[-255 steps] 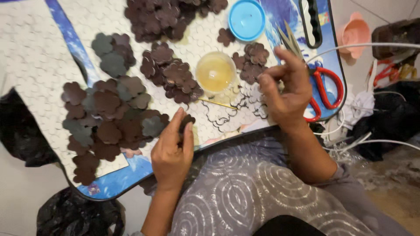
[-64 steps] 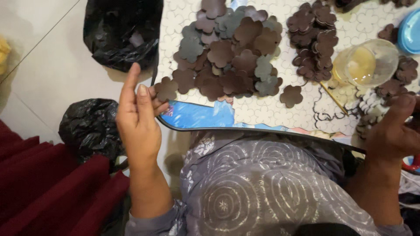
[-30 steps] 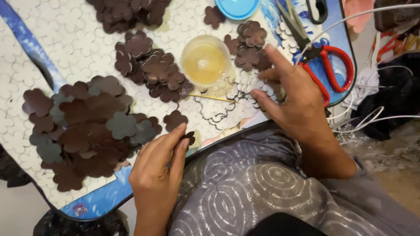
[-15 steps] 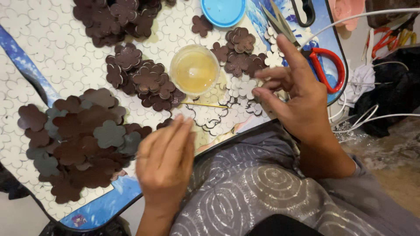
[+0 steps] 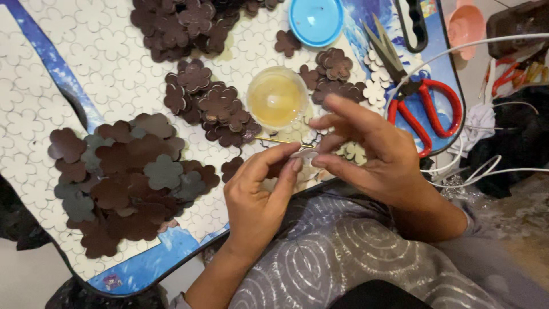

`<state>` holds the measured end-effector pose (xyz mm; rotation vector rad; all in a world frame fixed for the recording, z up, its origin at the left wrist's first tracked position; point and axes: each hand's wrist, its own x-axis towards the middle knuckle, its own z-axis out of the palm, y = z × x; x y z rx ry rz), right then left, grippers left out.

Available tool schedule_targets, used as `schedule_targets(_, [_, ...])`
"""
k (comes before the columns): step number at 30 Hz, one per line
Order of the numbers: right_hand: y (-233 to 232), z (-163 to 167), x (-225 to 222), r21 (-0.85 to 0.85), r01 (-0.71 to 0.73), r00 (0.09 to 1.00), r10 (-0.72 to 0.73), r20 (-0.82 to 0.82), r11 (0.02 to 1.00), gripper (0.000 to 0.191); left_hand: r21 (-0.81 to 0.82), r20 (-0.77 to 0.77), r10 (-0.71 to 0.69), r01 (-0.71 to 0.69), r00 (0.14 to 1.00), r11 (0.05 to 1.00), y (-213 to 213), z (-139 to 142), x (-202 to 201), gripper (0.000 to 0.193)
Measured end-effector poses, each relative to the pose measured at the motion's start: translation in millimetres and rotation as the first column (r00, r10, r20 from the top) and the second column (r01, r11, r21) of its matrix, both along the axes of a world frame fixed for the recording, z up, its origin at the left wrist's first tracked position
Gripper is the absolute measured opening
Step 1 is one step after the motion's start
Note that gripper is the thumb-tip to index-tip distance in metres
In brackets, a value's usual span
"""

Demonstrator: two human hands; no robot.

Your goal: The person sits on the floor and repeatedly picks up small flower-shaped craft pieces, applies adhesive from a small container using a stick, and presses the pieces together to form small clusters. The person handles both dark and light-colored pieces and places the assembled clusters on the table.

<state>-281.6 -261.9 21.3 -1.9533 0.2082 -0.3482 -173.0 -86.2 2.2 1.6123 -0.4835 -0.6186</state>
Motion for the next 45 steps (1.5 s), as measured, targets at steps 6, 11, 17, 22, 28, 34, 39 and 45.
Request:
schedule_targets(6, [-16, -5, 50, -0.738, -0.016, 0.999, 0.044, 0.018, 0.675, 0.05, -0.03, 0.18, 0.083, -0.078, 0.98, 0.996, 18, -15, 2, 0.019])
schedule_targets(11, [-12, -14, 66, -0.809, -0.091, 0.993, 0.114, -0.031, 0.581, 0.052, -0.06, 0.218, 0.131, -0.121, 0.967, 0.991, 24, -26, 1, 0.02])
schedule_targets(17, [-10, -19, 67, -0.835, -0.111, 0.992, 0.116, -0.056, 0.539, 0.053, -0.048, 0.111, 0.221, -0.216, 0.969, 0.975, 28, -33, 3, 0.023])
schedule_targets(22, [-8, -20, 70, -0.818, -0.114, 0.99, 0.129, -0.048, 0.564, 0.052, -0.13, -0.145, 0.226, -0.245, 0.963, 0.961, 25, -37, 0, 0.042])
schedule_targets(28, [-7, -16, 72, -0.808, -0.094, 0.992, 0.122, -0.028, 0.582, 0.053, -0.177, -0.155, 0.206, -0.233, 0.966, 0.956, 26, -42, 0, 0.045])
schedule_targets(34, [-9, -11, 66, -0.771, -0.04, 0.998, 0.062, 0.0, 0.635, 0.059, -0.148, -0.134, 0.242, -0.261, 0.961, 0.954, 28, -45, -1, 0.045])
schedule_targets(39, [-11, -8, 63, -0.749, -0.057, 0.997, 0.077, -0.009, 0.66, 0.063, -0.149, -0.159, 0.242, -0.265, 0.957, 0.953, 29, -47, 0, 0.046])
schedule_targets(45, [-6, -12, 72, -0.802, -0.094, 0.995, 0.089, -0.051, 0.59, 0.066, -0.196, -0.222, 0.236, -0.281, 0.946, 0.94, 29, -46, 1, 0.047])
